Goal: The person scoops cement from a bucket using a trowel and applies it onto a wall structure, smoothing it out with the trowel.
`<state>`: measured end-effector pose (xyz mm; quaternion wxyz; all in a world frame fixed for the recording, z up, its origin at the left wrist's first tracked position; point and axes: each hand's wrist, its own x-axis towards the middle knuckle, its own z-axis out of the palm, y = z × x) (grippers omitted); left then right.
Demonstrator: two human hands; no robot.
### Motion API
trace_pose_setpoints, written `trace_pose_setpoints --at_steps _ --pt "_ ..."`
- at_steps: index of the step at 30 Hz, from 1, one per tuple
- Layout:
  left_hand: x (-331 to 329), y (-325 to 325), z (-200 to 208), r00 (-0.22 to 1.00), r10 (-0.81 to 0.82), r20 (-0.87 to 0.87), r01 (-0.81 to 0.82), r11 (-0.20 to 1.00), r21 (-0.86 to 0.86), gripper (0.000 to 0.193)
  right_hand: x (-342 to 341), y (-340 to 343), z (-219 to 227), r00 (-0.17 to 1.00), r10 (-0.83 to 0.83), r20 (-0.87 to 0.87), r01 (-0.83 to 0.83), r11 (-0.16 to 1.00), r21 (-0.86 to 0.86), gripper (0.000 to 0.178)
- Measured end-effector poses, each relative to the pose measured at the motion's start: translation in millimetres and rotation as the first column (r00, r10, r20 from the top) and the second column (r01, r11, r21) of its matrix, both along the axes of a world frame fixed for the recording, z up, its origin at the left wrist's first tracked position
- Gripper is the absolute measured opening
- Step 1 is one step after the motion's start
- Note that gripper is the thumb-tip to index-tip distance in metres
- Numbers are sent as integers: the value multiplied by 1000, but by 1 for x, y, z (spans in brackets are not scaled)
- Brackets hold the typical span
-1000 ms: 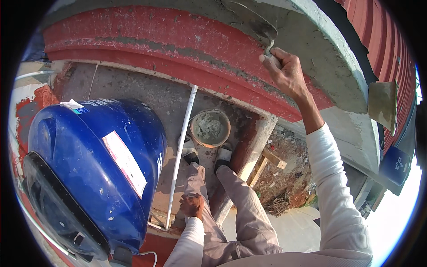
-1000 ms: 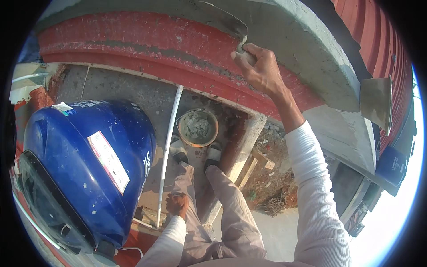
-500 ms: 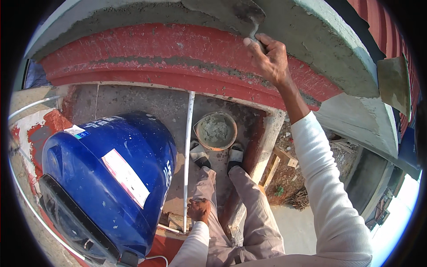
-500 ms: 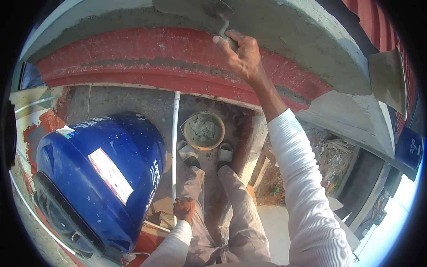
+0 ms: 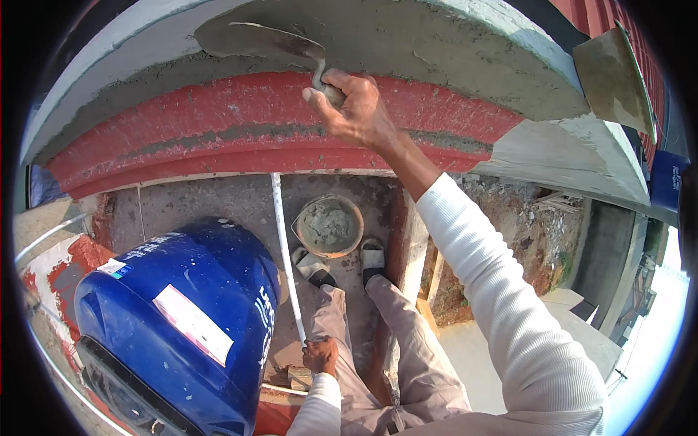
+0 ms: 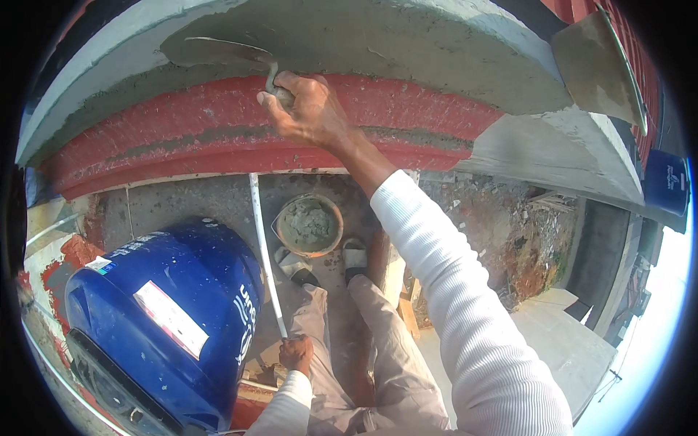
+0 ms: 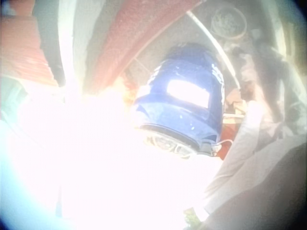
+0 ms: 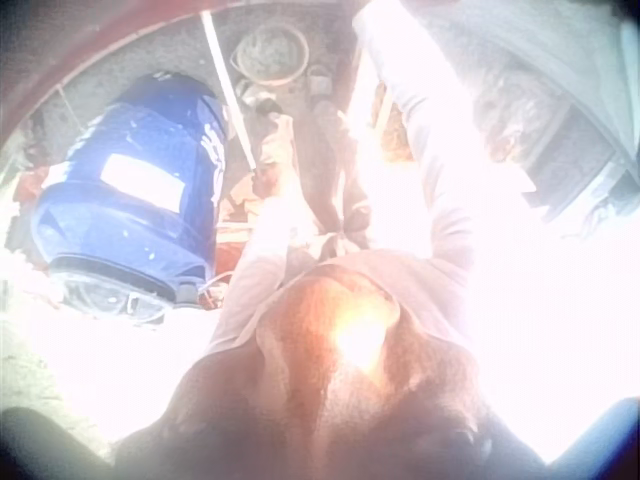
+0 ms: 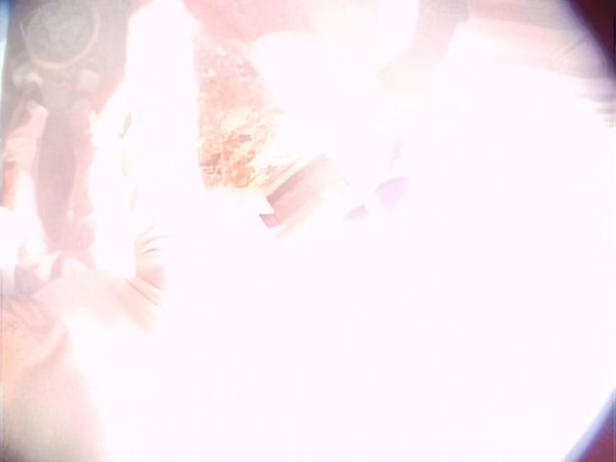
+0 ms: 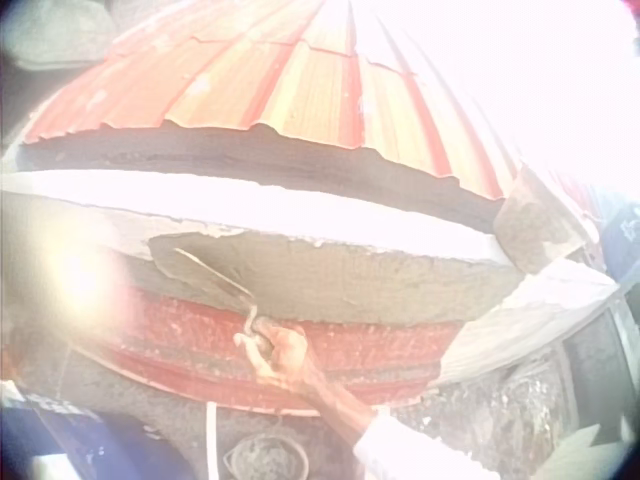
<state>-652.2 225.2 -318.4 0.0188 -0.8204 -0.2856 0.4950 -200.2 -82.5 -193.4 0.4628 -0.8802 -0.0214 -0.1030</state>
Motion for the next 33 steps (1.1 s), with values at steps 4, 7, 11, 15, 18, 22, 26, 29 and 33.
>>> trace_pose_setpoints --at_steps 4,7,11,15,18,22,26,29,33 --pt "5 -6 7 999 28 15 -29 998 64 55 -6 -22 -4 962 -123 243 109 991 71 32" --pt "10 -3 8 999 0 34 -2 998 67 55 -24 -47 -3 959 -185 214 173 982 74 30" --pt "14 -9 11 1000 -23 21 22 998 58 59 -55 -95 4 972 -229 48 226 972 64 27" --pt "19 -17 5 1000 12 -23 -10 997 76 61 -101 -154 -5 920 -374 120 343 913 219 25" --pt "10 -3 2 1000 16 11 -16 999 42 63 -158 -158 -11 896 -443 13 417 854 311 25" --pt "-1 5 2 990 -77 115 74 997 33 61 -215 -120 -32 931 -236 -277 202 969 -144 24" --pt "15 -7 9 1000 2 -15 0 997 81 61 -253 -53 -112 760 116 -639 -328 918 -223 27" --pt "-13 7 -3 974 -145 176 126 985 117 55 -268 -9 -189 588 150 -795 -488 849 -200 35" --pt "-64 22 -25 977 -189 95 186 982 37 65 -267 34 -284 439 4 -899 -494 836 -237 32"
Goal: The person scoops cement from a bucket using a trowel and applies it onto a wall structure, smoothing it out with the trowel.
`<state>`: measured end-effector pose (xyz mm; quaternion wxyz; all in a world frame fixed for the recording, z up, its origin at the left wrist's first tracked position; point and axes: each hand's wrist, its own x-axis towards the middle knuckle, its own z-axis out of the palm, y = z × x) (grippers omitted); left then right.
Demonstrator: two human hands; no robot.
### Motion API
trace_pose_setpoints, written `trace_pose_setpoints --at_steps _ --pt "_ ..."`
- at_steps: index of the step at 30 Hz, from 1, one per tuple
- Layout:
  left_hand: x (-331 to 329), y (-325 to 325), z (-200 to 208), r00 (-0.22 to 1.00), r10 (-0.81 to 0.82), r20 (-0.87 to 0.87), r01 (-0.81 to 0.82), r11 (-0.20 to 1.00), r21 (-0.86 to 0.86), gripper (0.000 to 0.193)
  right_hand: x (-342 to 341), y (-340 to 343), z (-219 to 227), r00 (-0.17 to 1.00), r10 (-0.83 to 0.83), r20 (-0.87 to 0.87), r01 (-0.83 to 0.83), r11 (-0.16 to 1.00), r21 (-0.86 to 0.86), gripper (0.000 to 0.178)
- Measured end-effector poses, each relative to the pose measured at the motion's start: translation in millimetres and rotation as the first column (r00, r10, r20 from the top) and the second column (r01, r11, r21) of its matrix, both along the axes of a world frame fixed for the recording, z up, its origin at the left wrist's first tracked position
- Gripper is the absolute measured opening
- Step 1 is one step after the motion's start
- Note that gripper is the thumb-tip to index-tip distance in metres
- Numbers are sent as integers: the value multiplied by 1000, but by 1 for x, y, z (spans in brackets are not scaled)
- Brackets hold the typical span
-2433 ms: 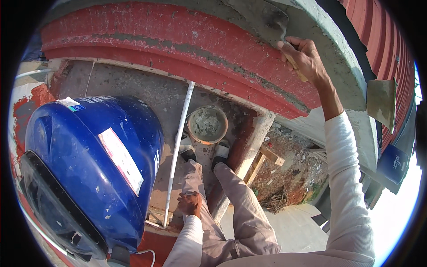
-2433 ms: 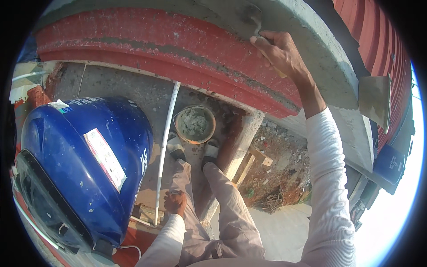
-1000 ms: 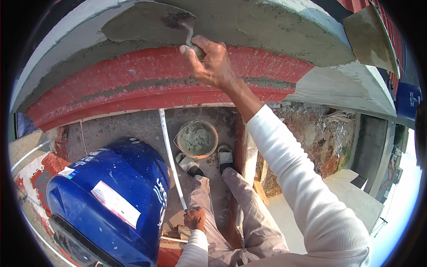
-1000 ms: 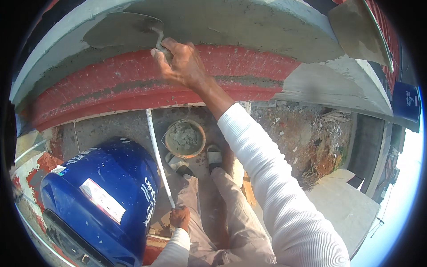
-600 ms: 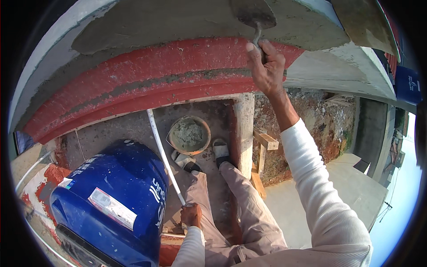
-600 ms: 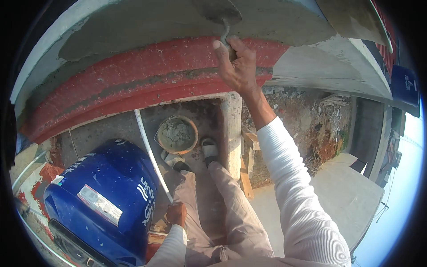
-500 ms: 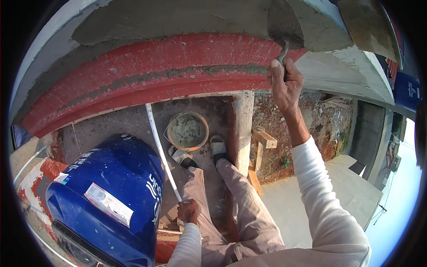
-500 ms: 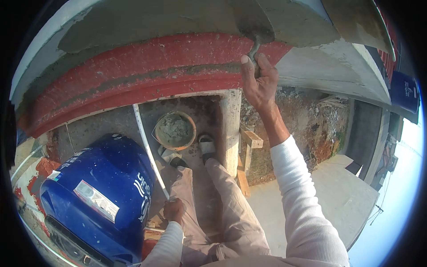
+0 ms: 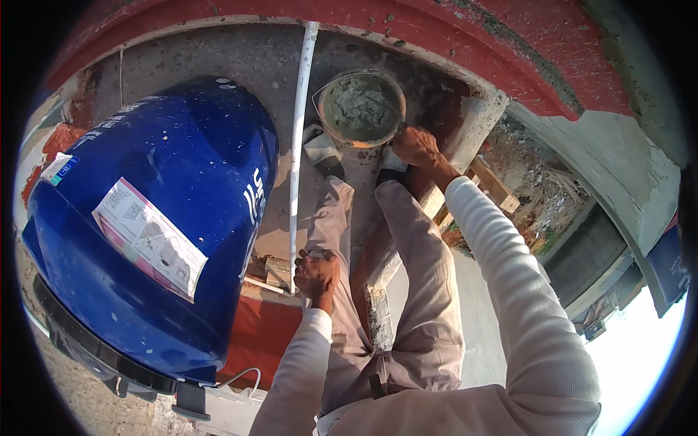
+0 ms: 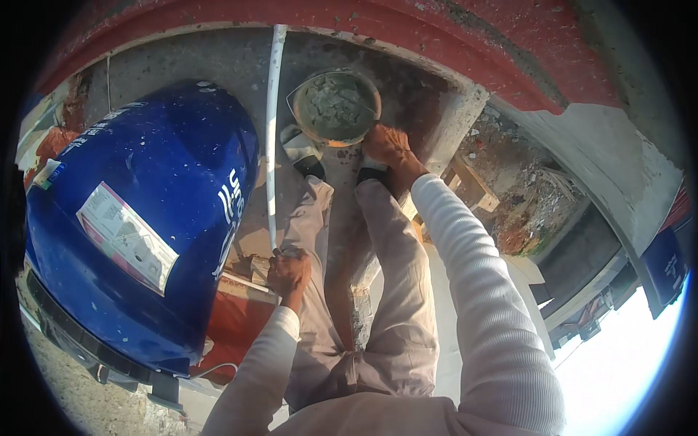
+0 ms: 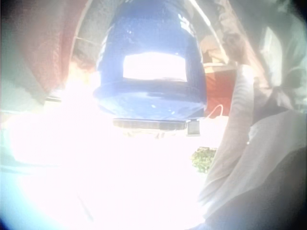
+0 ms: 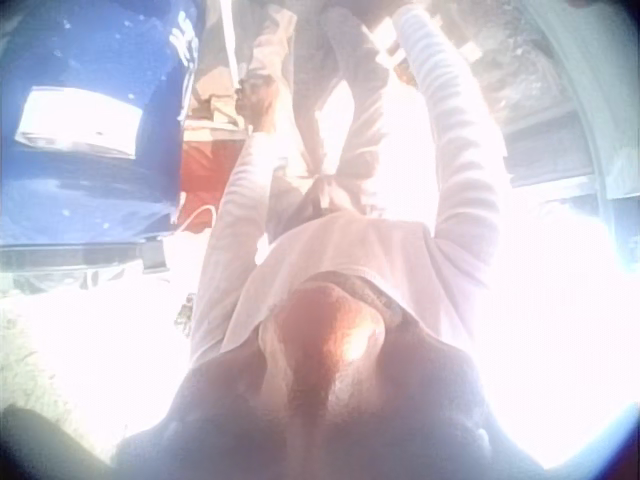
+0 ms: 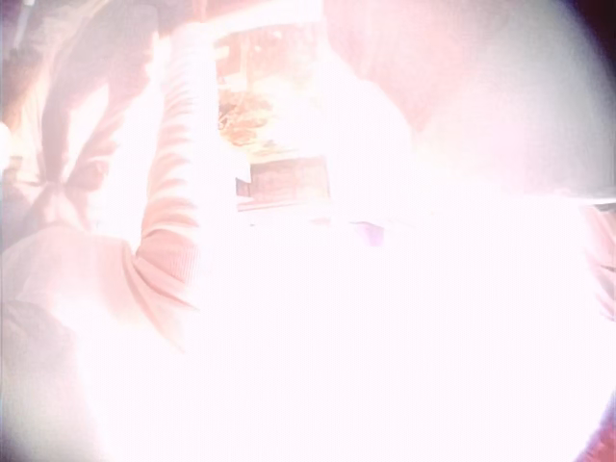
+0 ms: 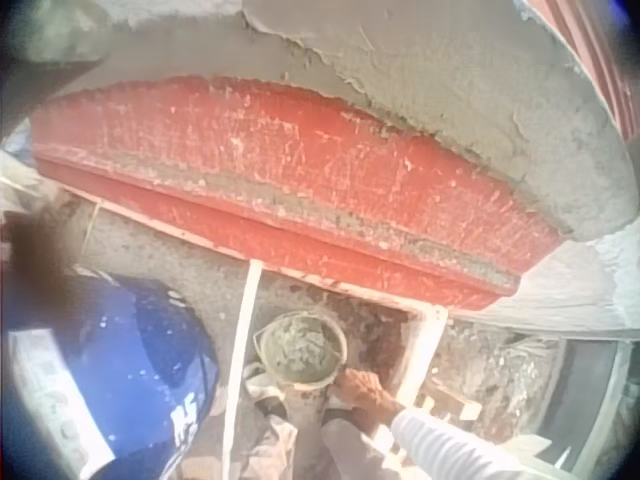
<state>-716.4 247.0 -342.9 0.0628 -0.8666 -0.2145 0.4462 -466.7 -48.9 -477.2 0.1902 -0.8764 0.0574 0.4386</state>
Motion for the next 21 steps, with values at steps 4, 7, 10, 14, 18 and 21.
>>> trace_pose_setpoints --at_steps 4,7,10,14,18,21 --pt "17 -10 17 998 68 -17 -67 997 46 57 19 31 -59 987 -97 -126 82 990 -116 40" --pt "-3 -3 13 996 -82 30 80 996 50 57 31 47 -70 993 -111 -45 105 988 -116 43" --pt "-9 -5 11 987 -13 159 13 1000 4 61 34 54 -77 996 -87 -16 84 983 -163 43" --pt "-16 6 8 957 -24 290 23 1000 5 61 13 54 -77 989 -20 143 50 976 -211 48" --pt "-5 2 8 987 24 159 -27 999 20 58 -18 26 -82 949 60 310 10 975 -220 55" --pt "5 -2 15 991 111 77 -112 994 5 54 -31 -1 -70 922 184 341 -102 964 -244 89"
